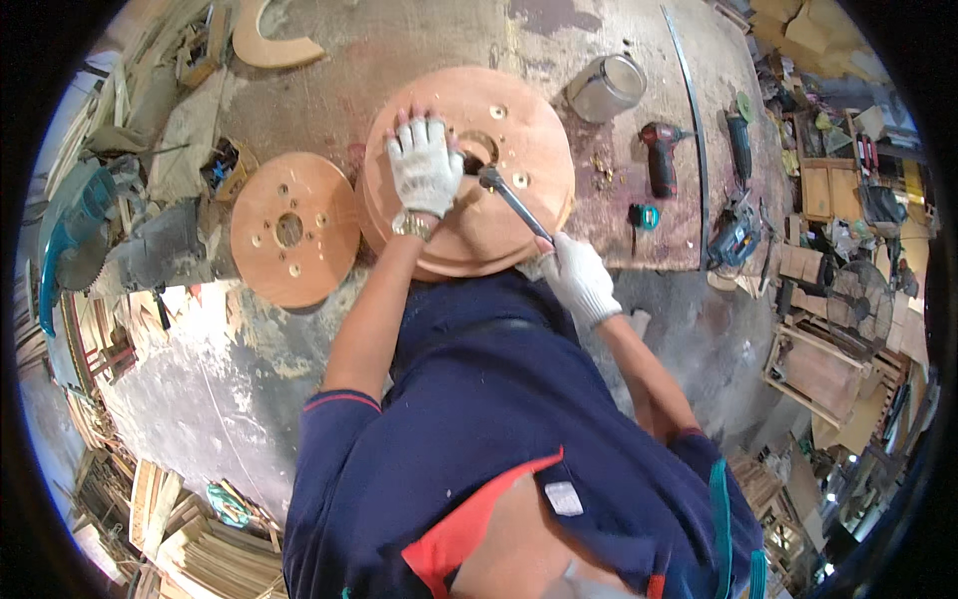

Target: The person uses a hammer to tap small metal fasteners into pre-drilled holes on circular wooden discs. They repeatedly pick up fasteners from a nearby container and insert them into the holes, tapping each one flush with the surface. The person works on multiple discs, stacking them as they complete each one.

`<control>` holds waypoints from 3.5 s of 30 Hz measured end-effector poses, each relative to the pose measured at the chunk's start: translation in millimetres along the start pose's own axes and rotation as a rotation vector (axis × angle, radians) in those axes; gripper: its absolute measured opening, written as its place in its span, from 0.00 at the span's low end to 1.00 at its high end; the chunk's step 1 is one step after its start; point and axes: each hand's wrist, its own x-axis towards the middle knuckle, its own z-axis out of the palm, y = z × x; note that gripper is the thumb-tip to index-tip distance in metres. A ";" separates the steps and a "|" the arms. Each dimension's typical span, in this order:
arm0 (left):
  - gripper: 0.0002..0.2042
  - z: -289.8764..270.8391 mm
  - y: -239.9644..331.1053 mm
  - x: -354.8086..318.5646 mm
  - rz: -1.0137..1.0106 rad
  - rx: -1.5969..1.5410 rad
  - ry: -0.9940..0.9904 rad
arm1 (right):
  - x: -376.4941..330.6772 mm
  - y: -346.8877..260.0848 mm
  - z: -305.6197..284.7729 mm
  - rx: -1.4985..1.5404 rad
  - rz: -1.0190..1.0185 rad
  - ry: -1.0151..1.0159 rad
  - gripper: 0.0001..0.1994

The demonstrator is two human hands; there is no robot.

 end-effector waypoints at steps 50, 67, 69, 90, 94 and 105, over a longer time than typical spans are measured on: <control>0.09 34.8 228.8 -4.3 0.317 -0.618 -0.416 | -89.2 170.8 80.7 0.865 0.577 0.522 0.24; 0.13 -13.3 42.2 51.3 -0.066 -0.615 -0.496 | -38.9 82.9 49.6 0.872 0.313 0.360 0.21; 0.10 -11.0 41.8 56.4 -0.059 -0.581 -0.508 | -36.0 74.1 47.7 0.845 0.288 0.354 0.21; 0.18 3.2 18.9 97.1 -0.132 -0.493 -0.416 | 14.9 -12.2 -35.9 0.625 -0.190 0.508 0.19; 0.27 25.9 3.0 77.7 0.110 0.138 0.234 | 3.5 -56.3 -94.8 0.541 -0.342 0.657 0.15; 0.28 36.1 11.7 71.5 -0.002 0.136 -0.020 | 37.1 2.9 -34.3 0.154 -0.120 0.327 0.11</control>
